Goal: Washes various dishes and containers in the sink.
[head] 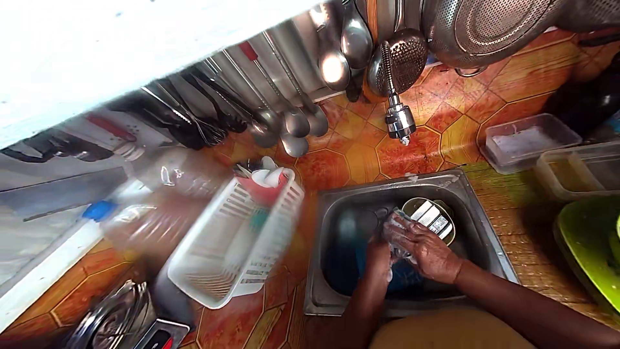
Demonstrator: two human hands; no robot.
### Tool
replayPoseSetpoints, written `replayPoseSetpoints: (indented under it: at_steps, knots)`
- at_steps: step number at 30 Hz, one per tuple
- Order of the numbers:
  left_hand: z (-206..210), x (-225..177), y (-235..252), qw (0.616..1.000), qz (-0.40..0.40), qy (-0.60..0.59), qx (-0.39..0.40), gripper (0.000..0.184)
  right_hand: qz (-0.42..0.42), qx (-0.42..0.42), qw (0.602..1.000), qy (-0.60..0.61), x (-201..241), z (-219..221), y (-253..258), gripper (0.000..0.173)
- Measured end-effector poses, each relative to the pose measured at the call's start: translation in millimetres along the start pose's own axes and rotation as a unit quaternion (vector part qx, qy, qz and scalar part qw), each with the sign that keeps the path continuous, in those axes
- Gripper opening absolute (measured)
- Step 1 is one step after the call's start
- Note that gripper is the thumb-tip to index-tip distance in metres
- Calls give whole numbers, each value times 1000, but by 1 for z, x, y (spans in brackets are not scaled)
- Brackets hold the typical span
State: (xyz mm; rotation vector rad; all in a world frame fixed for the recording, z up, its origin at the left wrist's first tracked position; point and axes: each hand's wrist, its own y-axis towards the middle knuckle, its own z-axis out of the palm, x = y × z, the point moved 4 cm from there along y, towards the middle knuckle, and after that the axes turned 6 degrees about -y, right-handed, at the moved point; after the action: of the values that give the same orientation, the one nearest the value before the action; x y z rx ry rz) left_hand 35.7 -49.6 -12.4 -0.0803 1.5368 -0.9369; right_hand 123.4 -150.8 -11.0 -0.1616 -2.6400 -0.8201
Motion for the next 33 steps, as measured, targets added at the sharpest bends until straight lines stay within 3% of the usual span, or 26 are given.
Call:
replayPoseSetpoints:
  at_steps: [2, 4, 5, 7, 10, 12, 14, 15, 17, 20, 22, 23, 25, 27, 29, 31, 33]
  knots:
    - [-9, 3, -4, 1000, -5, -15, -12, 26, 76, -20, 992, 98, -17, 6, 4, 45]
    - [-11, 5, -7, 999, -19, -42, -30, 27, 208, 13, 954, 214, -36, 7, 10, 43]
    - [-12, 6, -8, 998, -24, -48, -37, 26, 239, 25, 950, 199, -36, 8, 11, 44]
    - [-14, 7, -7, 998, -26, -46, -42, 26, 201, 17, 976, 77, -13, 9, 9, 43]
    - [-17, 5, -4, 999, 23, 4, -28, 27, 57, -32, 996, -53, 25, 16, -1, 32]
    - [-17, 5, -6, 999, 30, 20, -16, 28, 58, -46, 997, -26, 23, 14, 0, 26]
    - [-14, 3, -8, 1000, 17, 2, -4, 26, 144, -39, 982, 112, 0, 5, 11, 25]
    - [-13, 3, -9, 1000, 8, -7, -1, 26, 197, -30, 952, 234, -14, 0, 17, 24]
    - [-15, 5, -10, 999, -14, -35, 6, 27, 255, -32, 847, 466, -38, -5, 22, 22]
    - [-13, 3, -15, 993, -50, -104, 24, 30, 276, -59, 697, 659, -50, -1, 21, 22]
    - [-13, 8, -13, 983, -49, -171, 42, 24, 282, -96, 646, 703, -45, 6, 21, 20]
    - [-15, 12, -12, 978, -36, -201, 46, 28, 285, -109, 642, 704, -41, 9, 22, 19]
    - [-20, 19, -10, 974, -1, -219, 52, 36, 289, -103, 685, 661, -32, 7, 29, 18]
    - [-18, 16, -9, 984, 11, -172, 40, 44, 266, -49, 795, 543, -23, -5, 43, 14]
    - [-10, 13, -13, 992, -27, -115, 38, 50, 236, 83, 910, 330, -11, -16, 57, 18]
    - [-5, 15, -19, 991, -51, -111, 59, 48, 215, 213, 938, 170, 9, -23, 68, 29]
    - [-4, 10, -24, 984, -22, -154, 93, 43, 182, 183, 951, 170, 16, -23, 68, 28]
